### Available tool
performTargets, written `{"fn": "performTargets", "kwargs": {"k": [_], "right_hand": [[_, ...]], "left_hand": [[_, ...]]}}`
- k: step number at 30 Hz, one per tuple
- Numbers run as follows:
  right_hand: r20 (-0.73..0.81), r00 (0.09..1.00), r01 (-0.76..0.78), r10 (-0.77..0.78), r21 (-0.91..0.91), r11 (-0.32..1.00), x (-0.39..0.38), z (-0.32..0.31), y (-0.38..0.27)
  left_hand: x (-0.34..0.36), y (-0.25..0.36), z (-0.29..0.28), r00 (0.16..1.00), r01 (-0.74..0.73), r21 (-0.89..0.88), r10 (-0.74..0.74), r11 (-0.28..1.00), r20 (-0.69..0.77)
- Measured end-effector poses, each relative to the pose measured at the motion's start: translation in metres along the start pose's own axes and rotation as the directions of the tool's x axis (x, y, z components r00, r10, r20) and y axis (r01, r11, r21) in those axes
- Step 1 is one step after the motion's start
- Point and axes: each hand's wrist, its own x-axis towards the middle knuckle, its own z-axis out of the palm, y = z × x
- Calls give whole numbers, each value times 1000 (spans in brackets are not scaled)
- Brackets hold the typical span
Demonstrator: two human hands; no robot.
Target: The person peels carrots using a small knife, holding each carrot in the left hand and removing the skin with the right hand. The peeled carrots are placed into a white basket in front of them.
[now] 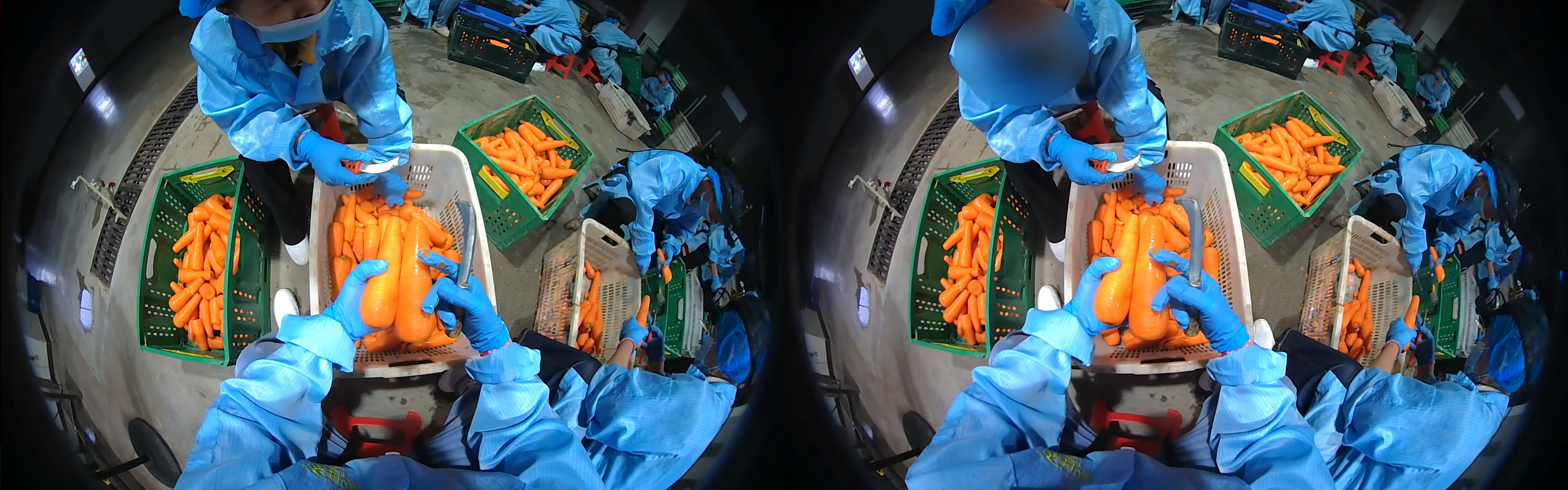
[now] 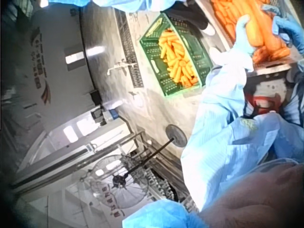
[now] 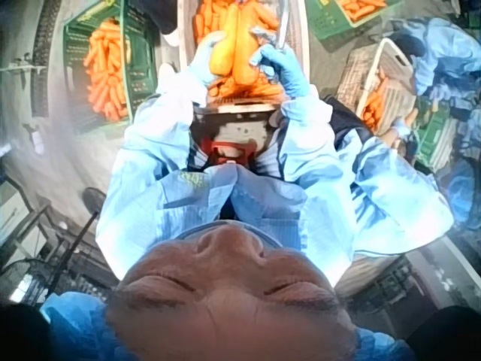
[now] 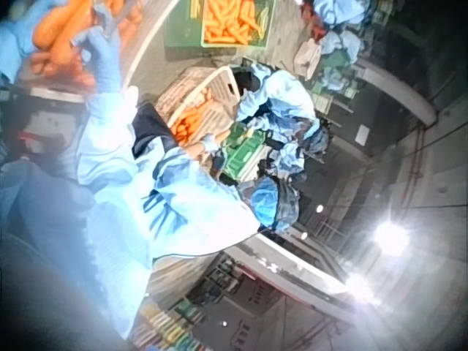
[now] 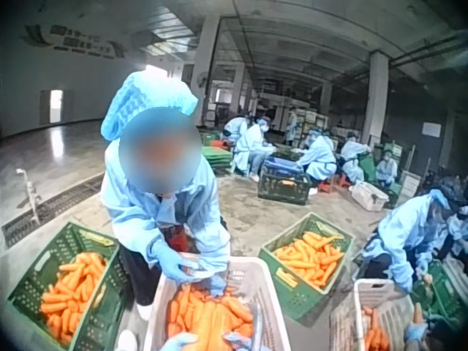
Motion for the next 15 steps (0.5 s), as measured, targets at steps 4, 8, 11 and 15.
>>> {"fn": "performTargets", "kwargs": {"k": [4, 8, 11, 15], "right_hand": [[-75, 997, 32, -31, 22, 999, 1, -3, -3], [-196, 979, 61, -63, -14, 998, 8, -15, 1], [-311, 949, 75, -58, 43, 996, 18, -36, 15], [-389, 920, 25, 50, 186, 982, 23, -35, 22]], "left_hand": [[2, -3, 5, 998, 66, -43, -67, 997, -11], [13, -6, -5, 998, 56, 92, -58, 994, 20], [16, -12, -6, 975, -60, 665, 188, 745, -122], [9, -16, 10, 877, 87, 963, 478, -253, 46]]}}
